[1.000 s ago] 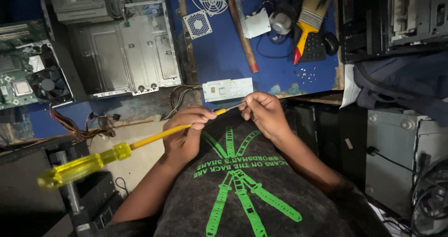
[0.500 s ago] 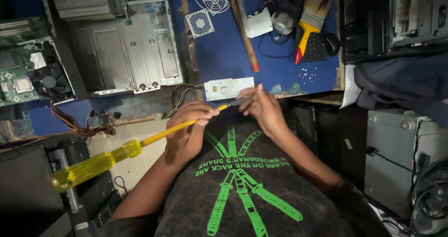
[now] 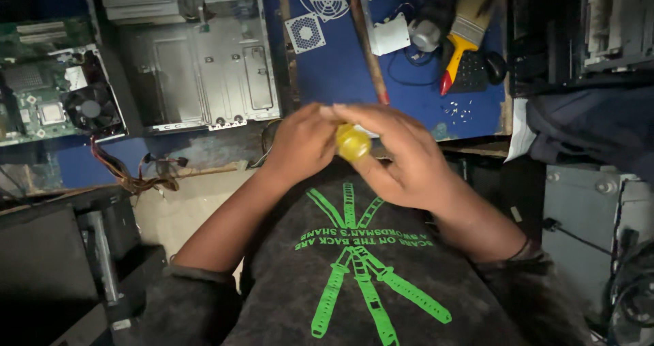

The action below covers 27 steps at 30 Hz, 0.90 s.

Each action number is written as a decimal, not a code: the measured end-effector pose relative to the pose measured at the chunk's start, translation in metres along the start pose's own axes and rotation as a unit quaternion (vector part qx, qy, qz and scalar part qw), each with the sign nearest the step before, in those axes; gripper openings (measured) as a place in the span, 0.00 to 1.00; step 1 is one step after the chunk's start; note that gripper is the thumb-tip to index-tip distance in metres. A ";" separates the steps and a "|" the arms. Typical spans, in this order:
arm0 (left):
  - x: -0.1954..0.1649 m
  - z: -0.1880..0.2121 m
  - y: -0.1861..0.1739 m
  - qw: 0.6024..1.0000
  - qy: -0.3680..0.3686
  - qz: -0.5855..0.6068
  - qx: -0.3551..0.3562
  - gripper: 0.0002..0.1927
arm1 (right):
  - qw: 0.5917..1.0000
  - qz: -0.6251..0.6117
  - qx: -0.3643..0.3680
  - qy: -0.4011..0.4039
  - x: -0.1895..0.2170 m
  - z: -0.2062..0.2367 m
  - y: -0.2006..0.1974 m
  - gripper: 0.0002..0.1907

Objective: The person uses a yellow-handled screwdriver to remove and install screws on a white computer power supply unit. They repeatedly pick up screws from the table, align them with the screwdriver, and tighten them into the power supply casing.

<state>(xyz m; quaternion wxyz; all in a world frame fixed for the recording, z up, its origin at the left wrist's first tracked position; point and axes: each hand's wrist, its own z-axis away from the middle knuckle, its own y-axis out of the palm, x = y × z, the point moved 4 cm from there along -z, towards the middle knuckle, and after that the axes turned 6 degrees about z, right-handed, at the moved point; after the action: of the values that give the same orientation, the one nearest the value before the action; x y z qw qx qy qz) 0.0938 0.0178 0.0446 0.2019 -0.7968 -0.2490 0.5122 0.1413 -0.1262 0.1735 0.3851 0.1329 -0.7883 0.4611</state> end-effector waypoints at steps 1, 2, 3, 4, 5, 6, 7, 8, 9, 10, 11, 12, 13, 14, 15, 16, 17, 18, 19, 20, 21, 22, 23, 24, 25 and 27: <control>0.002 0.001 0.001 1.000 0.011 -0.003 -0.006 0.10 | 1.000 0.010 -0.002 0.008 -0.002 0.000 0.002 0.29; 0.003 0.002 0.003 1.000 0.022 -0.006 -0.012 0.10 | 1.000 0.010 -0.003 0.028 -0.005 0.001 0.005 0.28; 0.005 0.003 0.004 0.999 0.032 -0.009 -0.018 0.11 | 0.999 0.009 -0.003 0.049 -0.010 0.002 0.007 0.27; 0.007 0.005 0.006 1.000 0.025 -0.002 -0.007 0.11 | 0.998 0.008 -0.003 0.070 -0.014 0.004 0.010 0.27; 0.010 0.007 0.007 1.000 0.019 0.005 0.004 0.11 | 0.998 0.004 -0.009 0.065 -0.016 0.006 0.012 0.24; 0.014 0.008 0.008 1.000 0.015 0.012 0.017 0.11 | 0.998 0.000 -0.016 0.060 -0.018 0.008 0.012 0.22; 0.019 0.010 0.009 0.999 -0.003 0.031 0.035 0.15 | 0.998 -0.004 -0.023 0.055 -0.019 0.009 0.012 0.20; 0.026 0.014 0.010 0.997 -0.023 0.050 0.053 0.19 | 0.998 0.001 -0.030 0.054 -0.020 0.012 0.012 0.19; 0.034 0.018 0.012 0.994 -0.042 0.068 0.071 0.24 | 0.998 0.004 -0.037 0.052 -0.021 0.014 0.012 0.19; 0.043 0.023 0.013 0.993 -0.076 0.061 0.063 0.31 | 0.998 0.009 -0.045 0.049 -0.022 0.015 0.012 0.18; 0.053 0.028 0.017 0.991 -0.109 0.055 0.056 0.38 | 0.997 0.015 -0.058 0.054 -0.023 0.017 0.012 0.17; 0.064 0.033 0.023 0.987 -0.141 0.049 0.050 0.46 | 0.995 0.021 -0.071 0.060 -0.024 0.020 0.012 0.16; 0.074 0.039 0.030 0.983 -0.164 0.027 0.074 0.50 | 0.994 0.028 -0.083 0.066 -0.026 0.022 0.012 0.16; 0.085 0.043 0.038 0.978 -0.186 0.005 0.097 0.54 | 0.993 0.008 -0.094 0.072 -0.028 0.025 0.011 0.15; 0.094 0.049 0.046 0.970 -0.209 -0.016 0.120 0.58 | 0.991 -0.012 -0.104 0.078 -0.030 0.027 0.011 0.14; 0.100 0.053 0.051 0.971 -0.208 -0.004 0.120 0.58 | 0.990 -0.032 -0.113 0.084 -0.033 0.030 0.013 0.14; 0.107 0.056 0.055 0.972 -0.205 0.006 0.118 0.59 | 0.989 -0.044 -0.122 0.076 -0.035 0.032 0.014 0.14; 0.111 0.057 0.058 0.972 -0.201 0.017 0.118 0.59 | 0.987 -0.056 -0.131 0.068 -0.036 0.034 0.016 0.14; 0.113 0.058 0.059 0.973 -0.203 0.008 0.113 0.56 | 0.986 -0.068 -0.140 0.061 -0.038 0.036 0.018 0.14; 0.113 0.058 0.059 0.973 -0.205 -0.001 0.108 0.53 | 0.985 -0.076 -0.145 0.058 -0.039 0.039 0.021 0.14; 0.113 0.059 0.059 0.973 -0.208 -0.010 0.102 0.50 | 0.984 -0.084 -0.150 0.056 -0.040 0.041 0.023 0.15; 0.112 0.058 0.057 0.979 -0.189 0.007 0.081 0.50 | 0.982 -0.091 -0.155 0.053 -0.042 0.043 0.025 0.15; 0.111 0.057 0.056 0.983 -0.171 0.025 0.060 0.50 | 0.981 -0.098 -0.155 0.060 -0.044 0.045 0.027 0.15; 0.108 0.057 0.054 0.986 -0.154 0.043 0.039 0.50 | 0.980 -0.106 -0.155 0.066 -0.046 0.047 0.029 0.15; 0.106 0.056 0.052 0.989 -0.142 0.044 0.027 0.48 | 0.979 -0.113 -0.155 0.073 -0.049 0.049 0.031 0.16; 0.103 0.054 0.049 0.992 -0.116 0.045 0.003 0.43 | 0.977 -0.120 -0.155 0.089 -0.054 0.050 0.034 0.16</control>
<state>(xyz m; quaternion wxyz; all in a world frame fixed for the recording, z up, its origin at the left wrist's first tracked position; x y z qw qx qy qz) 0.0900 0.0443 -0.0786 0.1504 -0.7419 -0.2328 0.6106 0.1335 -0.1572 0.0987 0.5223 0.1241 -0.7909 0.2937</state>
